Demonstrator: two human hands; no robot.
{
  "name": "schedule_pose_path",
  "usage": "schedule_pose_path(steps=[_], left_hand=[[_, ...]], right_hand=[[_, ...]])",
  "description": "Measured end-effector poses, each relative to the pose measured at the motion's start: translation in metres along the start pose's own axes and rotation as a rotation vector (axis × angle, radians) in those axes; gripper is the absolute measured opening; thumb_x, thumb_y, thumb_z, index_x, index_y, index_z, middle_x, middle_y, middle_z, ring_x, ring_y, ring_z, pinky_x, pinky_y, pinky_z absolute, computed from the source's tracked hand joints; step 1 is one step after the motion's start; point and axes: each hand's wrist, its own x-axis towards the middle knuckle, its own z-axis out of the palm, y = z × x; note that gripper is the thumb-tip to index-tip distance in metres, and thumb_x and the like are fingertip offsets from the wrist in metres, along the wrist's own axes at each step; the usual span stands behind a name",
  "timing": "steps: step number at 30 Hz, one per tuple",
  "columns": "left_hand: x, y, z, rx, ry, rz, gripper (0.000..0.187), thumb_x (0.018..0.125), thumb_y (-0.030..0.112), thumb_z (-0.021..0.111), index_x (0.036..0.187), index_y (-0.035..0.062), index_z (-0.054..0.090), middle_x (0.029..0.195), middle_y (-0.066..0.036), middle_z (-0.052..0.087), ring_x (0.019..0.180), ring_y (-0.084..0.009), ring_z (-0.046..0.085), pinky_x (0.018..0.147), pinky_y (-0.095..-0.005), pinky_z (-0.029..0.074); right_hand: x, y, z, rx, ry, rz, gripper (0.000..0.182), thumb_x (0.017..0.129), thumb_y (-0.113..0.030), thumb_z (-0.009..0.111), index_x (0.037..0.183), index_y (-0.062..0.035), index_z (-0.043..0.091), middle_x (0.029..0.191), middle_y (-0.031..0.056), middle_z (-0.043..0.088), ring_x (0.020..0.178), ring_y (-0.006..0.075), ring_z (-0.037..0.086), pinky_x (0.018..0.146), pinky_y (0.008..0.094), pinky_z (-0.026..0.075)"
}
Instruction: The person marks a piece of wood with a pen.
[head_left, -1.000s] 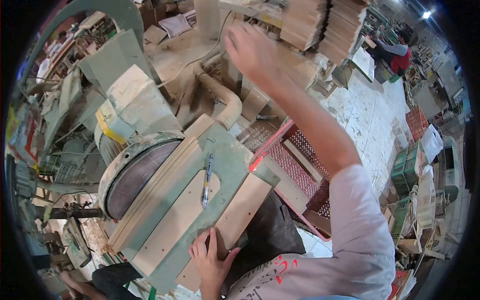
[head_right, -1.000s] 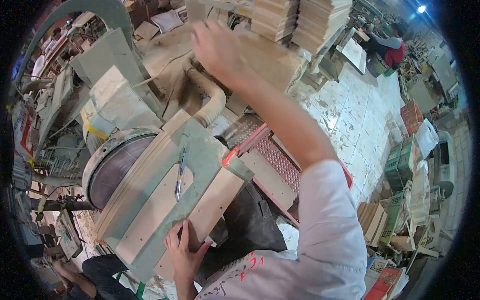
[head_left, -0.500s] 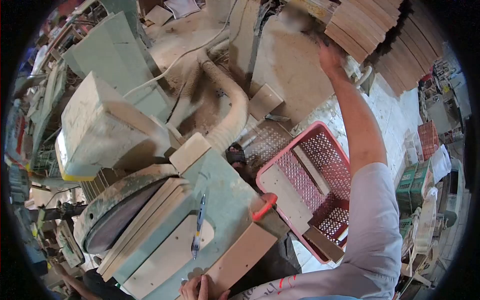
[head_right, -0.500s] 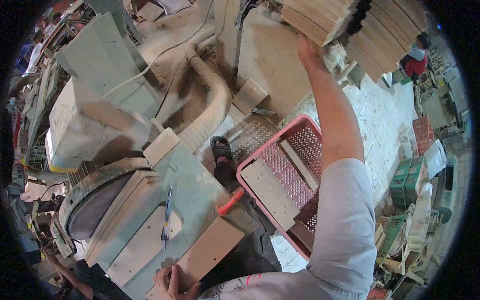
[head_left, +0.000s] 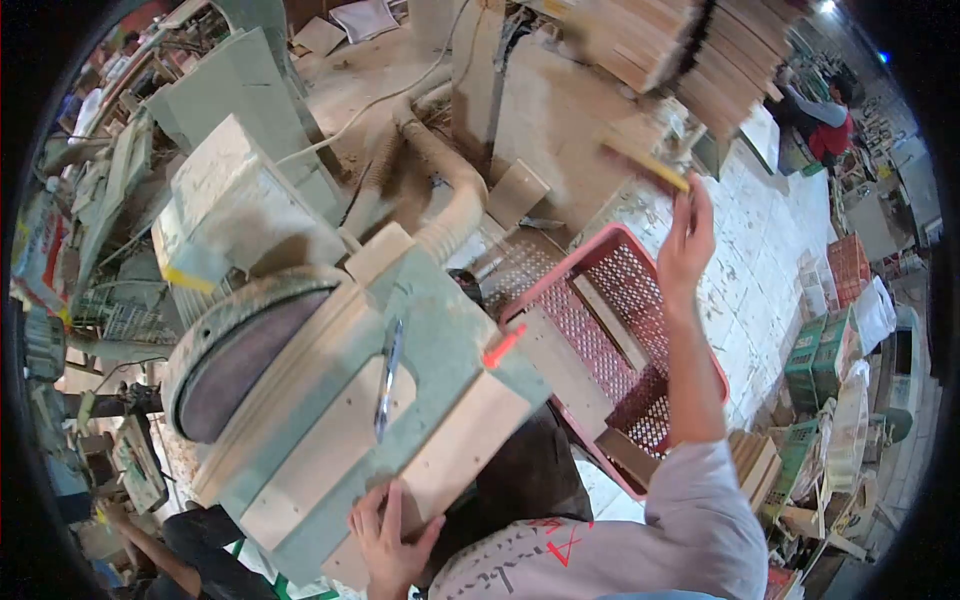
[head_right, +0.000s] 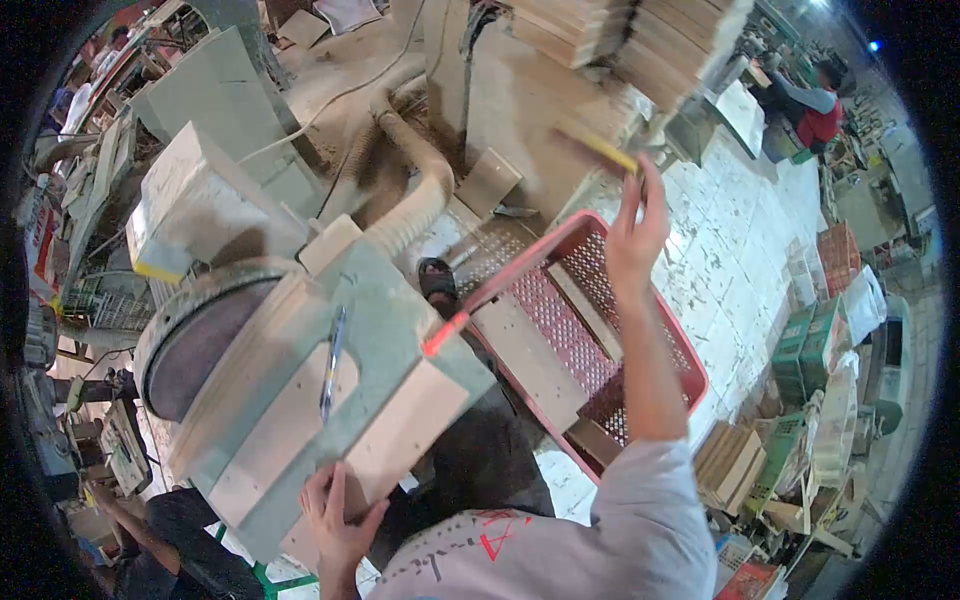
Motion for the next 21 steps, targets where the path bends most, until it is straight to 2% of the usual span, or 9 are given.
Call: schedule_pose_path(steps=[1,2,4,8,11,16,18,19,21], left_hand=[[0.000,0.000,0.001,0.001,0.021,-0.003,0.081,0.059,0.025,0.085,0.130,0.0053,0.051,0.121,-0.015,0.053,0.109,-0.0345,0.050,0.095,-0.0475,0.036],[-0.001,0.000,0.001,0.004,0.037,-0.009,0.081,0.060,0.028,0.085,0.130,0.0068,0.051,0.121,-0.013,0.052,0.109,-0.0327,0.050,0.095,-0.0465,0.035],[-0.001,0.000,0.002,0.002,0.047,0.011,0.081,0.060,0.027,0.085,0.131,0.0066,0.051,0.121,-0.013,0.052,0.110,-0.0331,0.050,0.096,-0.0467,0.035],[0.003,0.001,-0.003,-0.033,0.032,0.018,0.078,0.062,0.025,0.084,0.131,0.0057,0.051,0.123,-0.014,0.050,0.113,-0.0339,0.047,0.099,-0.0469,0.034],[0.004,0.009,-0.008,-0.074,0.037,0.037,0.076,0.066,0.025,0.081,0.132,0.0056,0.049,0.126,-0.014,0.048,0.117,-0.0336,0.044,0.102,-0.0473,0.031],[-0.002,0.010,-0.005,0.055,0.147,0.070,0.075,0.070,0.024,0.078,0.135,0.0063,0.045,0.129,-0.012,0.047,0.123,-0.0313,0.041,0.105,-0.0485,0.027],[-0.004,0.014,-0.011,0.040,0.037,0.051,0.073,0.072,0.018,0.076,0.136,0.0072,0.045,0.131,-0.013,0.046,0.125,-0.0300,0.041,0.106,-0.0471,0.028],[-0.005,0.013,-0.008,0.065,0.055,0.048,0.068,0.075,0.018,0.074,0.135,0.0082,0.046,0.130,-0.012,0.047,0.127,-0.0295,0.040,0.107,-0.0481,0.028],[-0.007,0.016,-0.007,0.075,0.109,0.043,0.067,0.076,0.019,0.074,0.135,0.0085,0.045,0.131,-0.011,0.046,0.127,-0.0292,0.040,0.107,-0.0490,0.028]], right_hand=[[-0.026,-0.014,-0.023,0.168,0.014,0.209,0.032,0.100,-0.015,0.046,0.125,0.0024,0.053,0.114,0.0130,0.062,0.103,0.0204,0.059,0.089,0.0343,0.047],[-0.047,-0.021,-0.046,0.091,-0.015,0.225,0.033,0.102,-0.019,0.043,0.124,0.0027,0.054,0.107,0.0093,0.062,0.096,0.0126,0.057,0.082,0.0287,0.048],[-0.081,-0.049,-0.077,0.620,0.007,0.575,0.033,0.102,-0.021,0.043,0.122,0.0016,0.056,0.101,0.0051,0.061,0.088,0.0099,0.057,0.075,0.0242,0.047],[-0.105,-0.096,-0.116,0.743,-0.018,0.702,0.033,0.102,-0.023,0.044,0.120,0.0005,0.058,0.098,0.0003,0.060,0.083,0.0051,0.054,0.069,0.0212,0.045],[-0.104,-0.128,-0.126,0.691,-0.197,0.556,0.029,0.100,-0.023,0.050,0.116,-0.0011,0.060,0.096,-0.0026,0.060,0.081,0.0031,0.053,0.068,0.0198,0.043],[-0.121,-0.168,-0.140,0.869,-0.443,0.558,0.028,0.098,-0.021,0.053,0.119,-0.0020,0.058,0.099,-0.0003,0.062,0.084,0.0052,0.055,0.073,0.0207,0.046],[-0.128,-0.173,-0.143,1.166,-0.650,0.756,0.031,0.099,-0.025,0.052,0.119,-0.0021,0.057,0.102,0.0026,0.063,0.086,0.0085,0.059,0.076,0.0246,0.048],[-0.134,-0.181,-0.139,1.229,-0.620,0.813,0.034,0.099,-0.031,0.048,0.121,-0.0049,0.054,0.103,0.0049,0.063,0.089,0.0136,0.061,0.081,0.0334,0.051],[-0.151,-0.184,-0.133,1.449,-0.691,0.973,0.036,0.099,-0.033,0.047,0.123,-0.0069,0.052,0.102,0.0055,0.062,0.091,0.0156,0.061,0.083,0.0378,0.051]])
